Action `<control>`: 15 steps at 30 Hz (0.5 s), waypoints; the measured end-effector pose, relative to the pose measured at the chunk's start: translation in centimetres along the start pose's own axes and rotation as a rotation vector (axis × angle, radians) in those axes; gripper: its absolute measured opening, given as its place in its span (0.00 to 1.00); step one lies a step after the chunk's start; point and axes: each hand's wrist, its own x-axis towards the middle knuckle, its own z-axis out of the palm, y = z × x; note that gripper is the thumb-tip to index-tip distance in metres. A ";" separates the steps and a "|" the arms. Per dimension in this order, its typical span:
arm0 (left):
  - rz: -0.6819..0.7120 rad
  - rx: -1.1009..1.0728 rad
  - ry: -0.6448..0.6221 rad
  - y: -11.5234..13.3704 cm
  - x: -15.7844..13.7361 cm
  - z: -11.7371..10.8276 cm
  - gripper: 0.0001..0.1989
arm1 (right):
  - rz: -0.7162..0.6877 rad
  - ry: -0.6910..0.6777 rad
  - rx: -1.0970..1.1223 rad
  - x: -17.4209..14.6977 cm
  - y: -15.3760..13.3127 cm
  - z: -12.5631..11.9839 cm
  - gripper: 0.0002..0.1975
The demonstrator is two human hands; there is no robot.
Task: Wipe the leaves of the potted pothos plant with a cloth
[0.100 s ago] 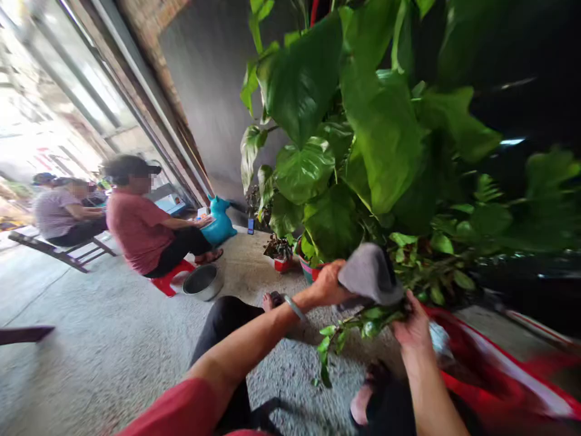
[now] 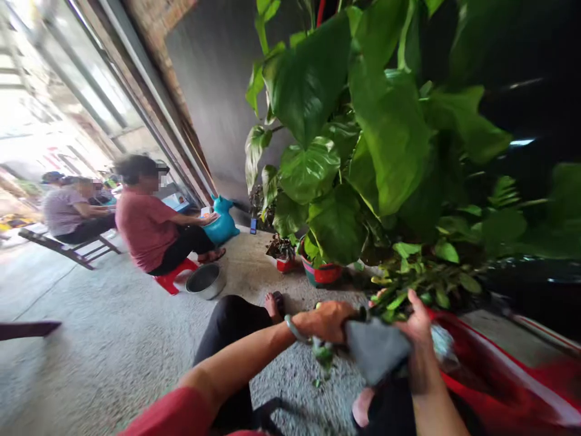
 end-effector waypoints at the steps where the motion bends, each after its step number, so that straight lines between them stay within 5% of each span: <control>1: -0.016 0.010 -0.101 -0.4 -1.4 0.6 0.17 | 0.018 -0.003 0.002 -0.2 0.0 0.3 0.16; 4: -0.118 -0.112 -0.117 -1.3 -5.3 -0.7 0.13 | 0.046 0.020 0.043 -0.4 0.1 1.2 0.20; 7: -0.195 -0.269 0.300 -0.7 -6.9 -4.7 0.11 | 0.040 0.035 0.059 -0.5 0.4 2.1 0.17; 10: -0.221 -0.333 0.643 0.9 -5.4 -7.3 0.14 | -0.014 0.023 0.076 -0.7 1.0 2.8 0.14; 12: -0.209 -0.305 0.633 1.7 -3.9 -6.8 0.17 | -0.029 0.019 0.086 -1.0 1.6 3.1 0.14; 15: -0.161 -0.158 0.339 1.7 -3.8 -3.8 0.18 | 0.055 -0.010 0.062 -1.7 2.7 3.2 0.17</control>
